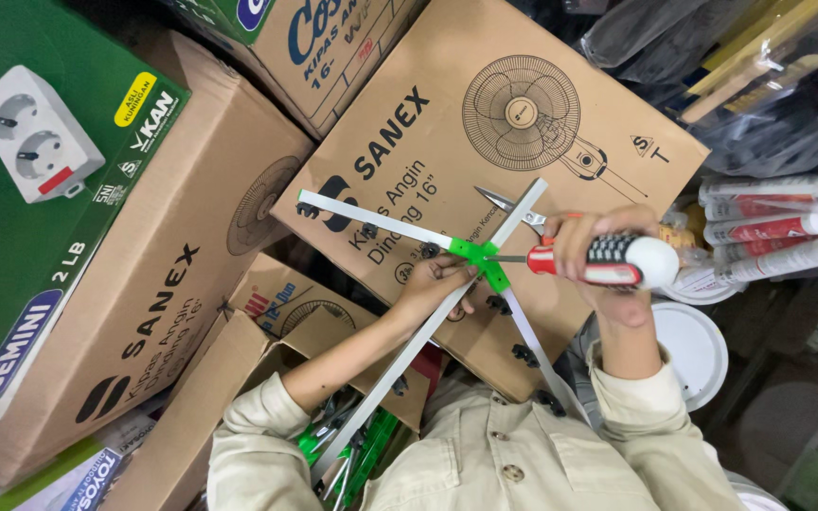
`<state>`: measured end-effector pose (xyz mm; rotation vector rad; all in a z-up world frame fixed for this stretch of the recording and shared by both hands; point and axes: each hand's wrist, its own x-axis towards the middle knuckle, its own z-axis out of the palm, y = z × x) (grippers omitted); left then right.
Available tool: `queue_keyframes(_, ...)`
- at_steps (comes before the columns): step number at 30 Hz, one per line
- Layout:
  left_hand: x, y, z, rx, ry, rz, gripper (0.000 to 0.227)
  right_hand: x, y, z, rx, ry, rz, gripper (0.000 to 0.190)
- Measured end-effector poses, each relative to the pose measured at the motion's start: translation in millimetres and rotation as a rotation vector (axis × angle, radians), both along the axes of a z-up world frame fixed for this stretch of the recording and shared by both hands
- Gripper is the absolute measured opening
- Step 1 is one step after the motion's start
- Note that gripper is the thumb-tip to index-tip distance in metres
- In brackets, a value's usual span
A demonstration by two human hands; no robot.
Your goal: The person assembles a ceiling fan by attaching white metal blades to a green central hub. They use a screwdriver to tighten the screws securing the blades in place. The person also reaches into a cardboard box to retrieve additional parts for the assembly.
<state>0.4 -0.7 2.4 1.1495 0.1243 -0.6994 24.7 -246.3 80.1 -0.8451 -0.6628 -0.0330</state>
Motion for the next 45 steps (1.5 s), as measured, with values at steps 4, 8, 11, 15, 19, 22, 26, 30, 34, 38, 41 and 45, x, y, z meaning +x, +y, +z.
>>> queue_keyframes(4, 1, 0, 2, 0.007, 0.022, 0.008, 0.036, -14, 7, 38, -0.167, 0.15, -0.128, 0.067)
queue_keyframes(8, 2, 0, 1, -0.026, 0.028, 0.002, 0.035, -18, 13, 37, -0.238, 0.033, -0.489, 0.047)
queue_keyframes(11, -1, 2, 2, -0.061, -0.009, -0.002, 0.034, -20, 4, 28, 0.237, 0.211, -0.643, 0.043)
queue_keyframes(15, 3, 5, 0, -0.042, 0.022, 0.01, 0.031, -19, -54, 27, 0.156, 0.263, -0.722, 0.044)
queue_keyframes(19, 4, 7, 4, -0.044, -0.001, -0.002, 0.032, 6, -76, -21, -0.22, 0.488, -0.767, 0.039)
queue_keyframes(22, 4, 7, 5, -0.03, -0.028, -0.007, 0.034, 19, -56, -81, -0.438, 0.806, -0.5, 0.047)
queue_keyframes(26, 5, 8, 1, 0.003, -0.032, -0.006, 0.035, 14, -15, -118, -0.888, 0.509, -0.504, 0.065)
queue_keyframes(30, 4, 10, 1, 0.02, -0.036, -0.01, 0.036, 14, 14, -105, -1.246, 0.097, -0.768, 0.065)
queue_keyframes(34, 5, 8, 2, 0.027, -0.033, -0.002, 0.035, 10, 30, -91, -1.337, 0.12, -0.78, 0.068)
queue_keyframes(38, 5, 8, -1, -0.001, -0.039, -0.002, 0.034, 12, 29, -77, -1.32, 0.07, -0.749, 0.075)
queue_keyframes(41, 4, 7, -4, -0.035, -0.017, 0.011, 0.034, 0, 23, -62, -1.315, -0.019, -0.928, 0.056)
queue_keyframes(45, 3, 7, -9, -0.065, 0.006, 0.011, 0.034, -15, 17, -41, -1.267, -0.167, -0.793, 0.036)
